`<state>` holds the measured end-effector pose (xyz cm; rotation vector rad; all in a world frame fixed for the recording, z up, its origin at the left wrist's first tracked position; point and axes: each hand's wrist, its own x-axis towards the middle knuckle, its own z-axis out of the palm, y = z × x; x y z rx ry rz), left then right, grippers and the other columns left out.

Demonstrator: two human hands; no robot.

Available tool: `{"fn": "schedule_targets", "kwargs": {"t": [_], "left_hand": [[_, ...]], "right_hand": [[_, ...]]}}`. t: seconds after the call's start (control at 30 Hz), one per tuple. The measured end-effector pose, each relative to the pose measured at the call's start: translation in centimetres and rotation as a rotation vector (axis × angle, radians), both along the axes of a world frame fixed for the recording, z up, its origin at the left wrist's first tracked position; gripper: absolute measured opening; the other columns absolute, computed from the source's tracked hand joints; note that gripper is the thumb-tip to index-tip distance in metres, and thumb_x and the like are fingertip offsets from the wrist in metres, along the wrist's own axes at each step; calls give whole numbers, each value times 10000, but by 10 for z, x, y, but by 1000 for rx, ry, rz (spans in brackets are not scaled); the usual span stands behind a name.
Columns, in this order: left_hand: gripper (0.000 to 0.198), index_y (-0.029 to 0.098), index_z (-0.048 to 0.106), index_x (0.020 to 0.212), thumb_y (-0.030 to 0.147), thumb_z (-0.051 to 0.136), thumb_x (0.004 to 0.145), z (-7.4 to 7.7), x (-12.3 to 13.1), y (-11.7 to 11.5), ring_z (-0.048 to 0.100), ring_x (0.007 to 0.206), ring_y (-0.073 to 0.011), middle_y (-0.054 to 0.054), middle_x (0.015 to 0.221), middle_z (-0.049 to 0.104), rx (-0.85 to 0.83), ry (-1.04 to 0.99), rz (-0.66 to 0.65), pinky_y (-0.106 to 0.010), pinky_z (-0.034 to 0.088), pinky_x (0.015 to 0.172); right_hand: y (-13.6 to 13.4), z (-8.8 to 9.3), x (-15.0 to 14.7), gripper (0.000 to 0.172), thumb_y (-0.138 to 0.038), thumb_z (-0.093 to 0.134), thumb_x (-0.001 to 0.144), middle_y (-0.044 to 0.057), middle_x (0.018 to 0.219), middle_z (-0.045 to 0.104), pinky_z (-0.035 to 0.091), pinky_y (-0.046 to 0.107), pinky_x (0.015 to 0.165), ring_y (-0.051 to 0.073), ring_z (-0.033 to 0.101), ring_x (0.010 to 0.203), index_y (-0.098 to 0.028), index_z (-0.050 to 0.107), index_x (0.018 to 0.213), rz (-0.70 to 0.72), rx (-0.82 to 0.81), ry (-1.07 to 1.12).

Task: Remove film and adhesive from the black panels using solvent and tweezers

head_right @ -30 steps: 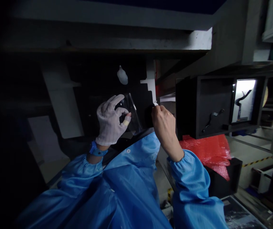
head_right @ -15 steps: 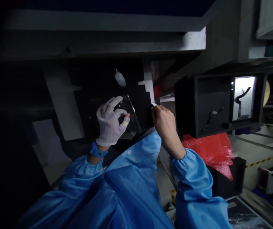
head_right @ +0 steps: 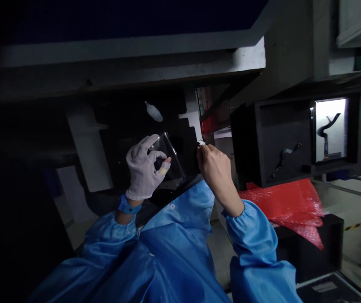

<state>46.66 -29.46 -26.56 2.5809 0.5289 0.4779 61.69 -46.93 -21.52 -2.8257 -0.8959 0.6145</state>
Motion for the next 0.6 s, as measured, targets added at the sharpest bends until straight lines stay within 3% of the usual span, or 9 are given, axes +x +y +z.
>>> {"fn": "schedule_targets", "kwargs": {"t": [0.4,0.6], "left_hand": [[269,235,780,938,419,659,1091,-1,1,1,698,1500,-365,-138,1576,747,62,-1,-12,-546,526,1245],[310,227,775,937,435,624,1109,-1,3,-1,699,1479,-355,-164,1561,746,77,-1,-8,-546,519,1231]], "right_hand": [[-5,1,-4,345,-282,502,1210,102,898,727,261,337,626,207,636,739,-188,740,978,32,55,-67],[-19,0,12,450,-415,495,1228,71,830,710,325,323,654,182,575,676,-212,705,886,-41,394,-201]]}}
